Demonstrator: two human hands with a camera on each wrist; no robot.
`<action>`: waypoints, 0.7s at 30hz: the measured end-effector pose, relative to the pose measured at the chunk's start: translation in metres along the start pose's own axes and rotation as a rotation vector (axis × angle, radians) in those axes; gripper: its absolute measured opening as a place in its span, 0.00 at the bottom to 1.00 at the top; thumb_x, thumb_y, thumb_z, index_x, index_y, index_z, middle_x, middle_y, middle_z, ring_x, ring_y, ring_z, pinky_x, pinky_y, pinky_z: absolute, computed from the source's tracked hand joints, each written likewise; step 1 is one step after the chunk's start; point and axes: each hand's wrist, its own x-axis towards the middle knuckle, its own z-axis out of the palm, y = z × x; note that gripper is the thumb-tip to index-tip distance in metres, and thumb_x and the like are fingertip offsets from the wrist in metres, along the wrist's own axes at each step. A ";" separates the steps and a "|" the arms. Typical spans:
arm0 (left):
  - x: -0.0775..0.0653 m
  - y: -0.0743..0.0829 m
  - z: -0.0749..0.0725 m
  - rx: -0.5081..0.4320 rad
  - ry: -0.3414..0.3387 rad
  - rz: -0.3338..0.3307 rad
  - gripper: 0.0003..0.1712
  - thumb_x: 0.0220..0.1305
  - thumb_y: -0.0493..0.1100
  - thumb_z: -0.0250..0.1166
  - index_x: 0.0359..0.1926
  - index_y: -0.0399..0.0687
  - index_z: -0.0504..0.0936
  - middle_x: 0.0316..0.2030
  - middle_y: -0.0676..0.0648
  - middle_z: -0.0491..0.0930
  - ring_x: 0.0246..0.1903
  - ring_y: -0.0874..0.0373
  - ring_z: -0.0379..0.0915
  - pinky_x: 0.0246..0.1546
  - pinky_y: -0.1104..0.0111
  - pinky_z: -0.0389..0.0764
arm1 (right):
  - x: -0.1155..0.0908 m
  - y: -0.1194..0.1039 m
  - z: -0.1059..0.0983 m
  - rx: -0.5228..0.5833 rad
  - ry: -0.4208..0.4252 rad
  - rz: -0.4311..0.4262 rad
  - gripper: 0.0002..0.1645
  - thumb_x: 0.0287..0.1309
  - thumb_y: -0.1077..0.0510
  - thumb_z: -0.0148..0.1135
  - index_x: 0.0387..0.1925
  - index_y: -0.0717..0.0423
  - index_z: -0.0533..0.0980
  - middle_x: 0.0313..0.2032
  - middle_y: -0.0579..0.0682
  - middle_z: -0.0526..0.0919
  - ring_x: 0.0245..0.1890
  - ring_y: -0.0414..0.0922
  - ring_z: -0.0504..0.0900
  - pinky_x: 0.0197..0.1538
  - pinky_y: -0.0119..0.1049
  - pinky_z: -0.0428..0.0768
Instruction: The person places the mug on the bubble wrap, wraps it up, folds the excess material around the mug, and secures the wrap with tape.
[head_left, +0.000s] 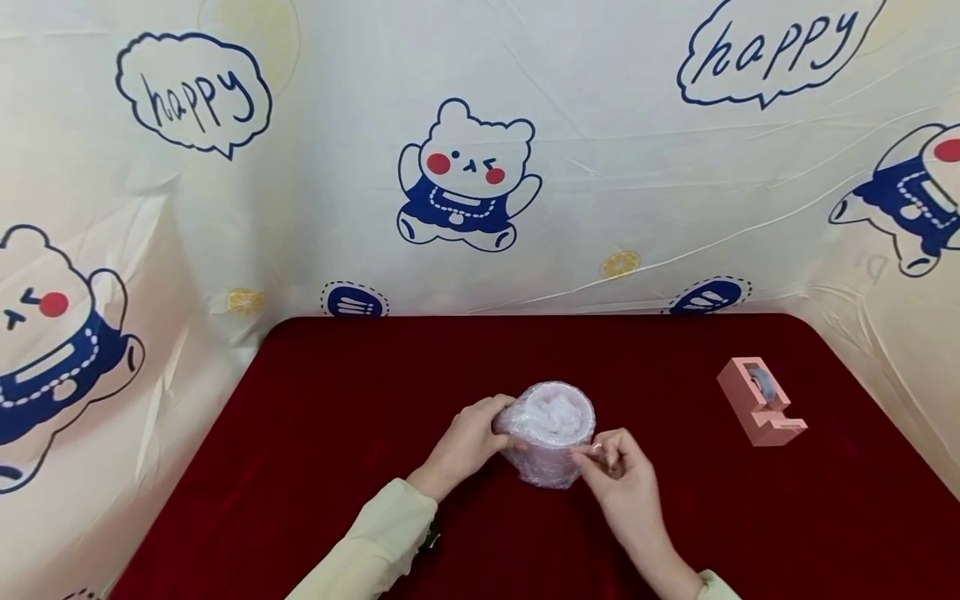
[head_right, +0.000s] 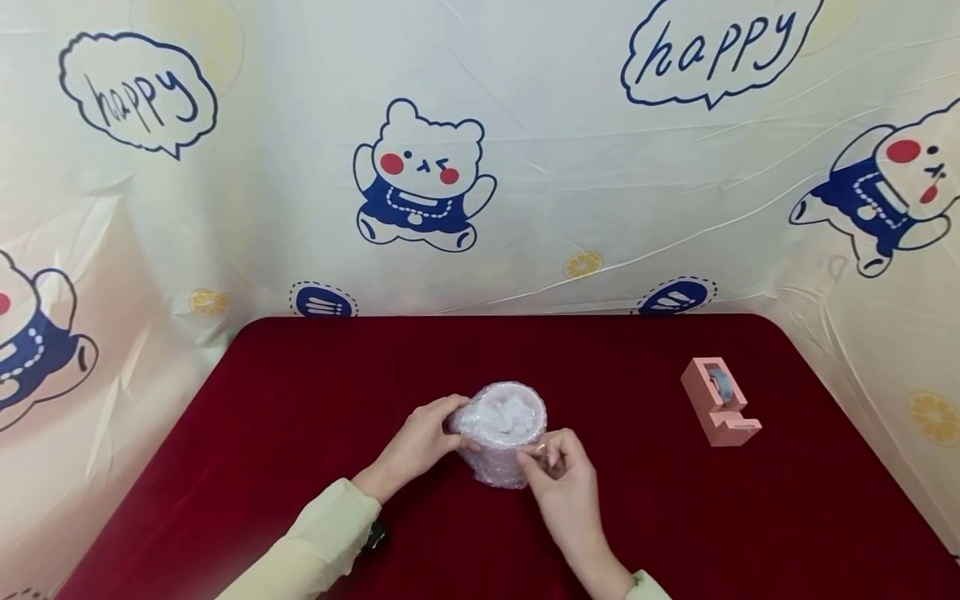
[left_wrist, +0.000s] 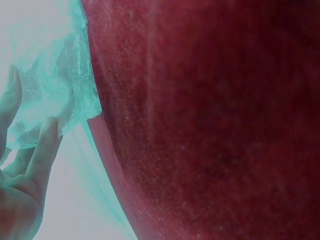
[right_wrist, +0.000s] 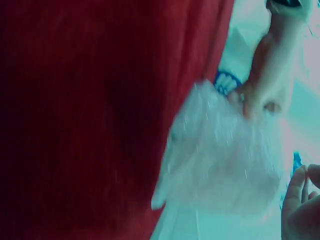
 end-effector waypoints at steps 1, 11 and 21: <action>0.000 0.000 0.000 -0.003 0.002 0.006 0.27 0.52 0.47 0.71 0.54 0.52 0.76 0.49 0.47 0.81 0.48 0.56 0.78 0.43 0.67 0.80 | -0.001 0.002 0.004 -0.011 -0.021 -0.010 0.26 0.49 0.79 0.60 0.24 0.68 0.49 0.32 0.40 0.69 0.38 0.30 0.84 0.36 0.19 0.78; 0.001 -0.003 0.001 -0.032 -0.010 0.007 0.30 0.53 0.41 0.72 0.58 0.48 0.75 0.53 0.44 0.79 0.52 0.52 0.77 0.49 0.62 0.80 | -0.008 0.013 0.026 -0.229 -0.098 -0.064 0.24 0.50 0.77 0.62 0.21 0.65 0.54 0.31 0.46 0.71 0.40 0.28 0.83 0.34 0.22 0.78; 0.001 0.001 0.002 0.001 0.016 -0.005 0.23 0.55 0.42 0.71 0.52 0.47 0.76 0.48 0.45 0.82 0.45 0.56 0.80 0.38 0.71 0.79 | -0.003 0.013 0.022 -0.268 -0.085 -0.096 0.25 0.47 0.77 0.64 0.20 0.64 0.54 0.30 0.44 0.70 0.38 0.26 0.82 0.28 0.24 0.74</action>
